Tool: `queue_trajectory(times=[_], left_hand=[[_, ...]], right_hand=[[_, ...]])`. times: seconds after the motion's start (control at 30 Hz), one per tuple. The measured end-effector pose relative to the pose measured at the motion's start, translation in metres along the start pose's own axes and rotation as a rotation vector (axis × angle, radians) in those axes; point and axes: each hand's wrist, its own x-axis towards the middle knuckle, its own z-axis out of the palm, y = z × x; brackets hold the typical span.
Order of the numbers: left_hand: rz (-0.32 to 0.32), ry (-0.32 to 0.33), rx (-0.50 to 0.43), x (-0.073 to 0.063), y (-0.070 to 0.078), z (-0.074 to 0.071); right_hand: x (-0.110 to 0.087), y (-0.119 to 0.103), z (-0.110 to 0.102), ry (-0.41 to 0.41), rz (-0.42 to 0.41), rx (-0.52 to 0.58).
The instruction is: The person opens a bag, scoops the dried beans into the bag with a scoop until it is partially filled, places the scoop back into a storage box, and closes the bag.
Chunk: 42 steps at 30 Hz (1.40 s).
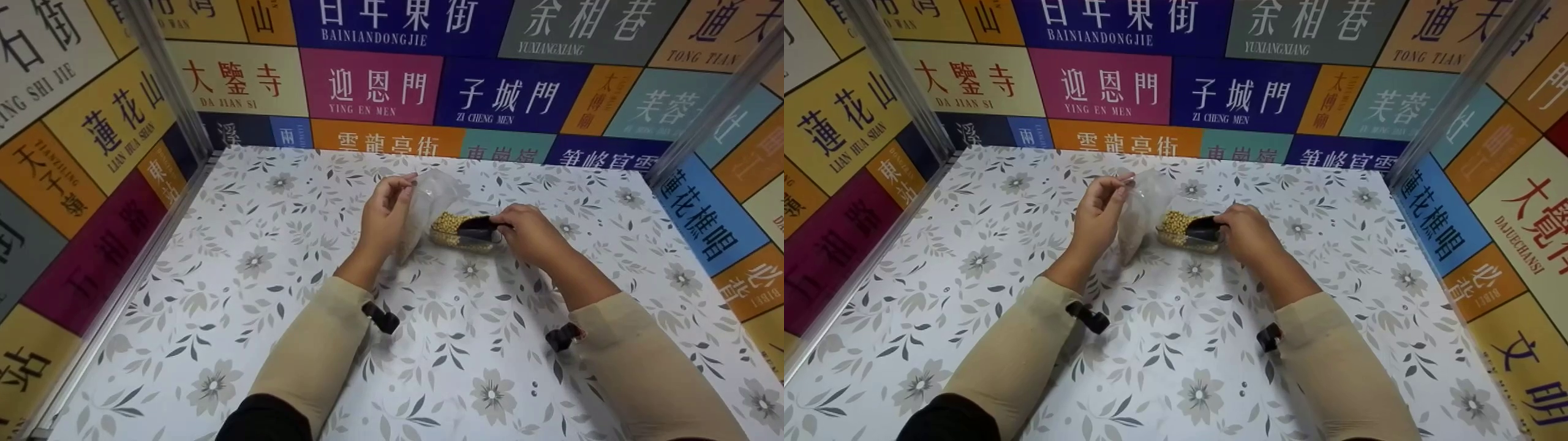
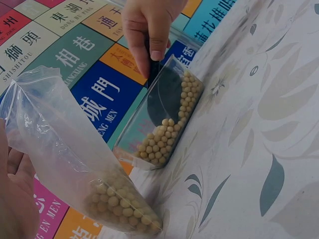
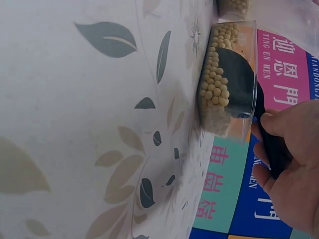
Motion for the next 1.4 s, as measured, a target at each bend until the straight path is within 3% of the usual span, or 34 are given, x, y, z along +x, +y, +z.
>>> queue_trajectory(times=[0.27,0.43,0.8,1.1,1.4], left_hand=[[-0.011,-0.004,0.007,0.0,0.002,0.0],[-0.007,-0.008,-0.008,-0.001,0.002,0.0],[-0.01,-0.009,-0.02,-0.001,0.001,0.002],[0.012,-0.017,-0.001,-0.002,0.0,0.001],[-0.012,-0.001,-0.008,-0.001,-0.001,0.0]], right_hand=[[0.009,-0.005,0.006,0.019,-0.063,-0.011],[0.015,-0.006,0.012,-0.001,-0.061,-0.012],[0.019,-0.003,0.027,-0.051,0.121,0.182],[0.019,0.002,0.035,-0.011,0.106,0.265],[0.017,0.004,0.039,0.074,0.093,0.351]])
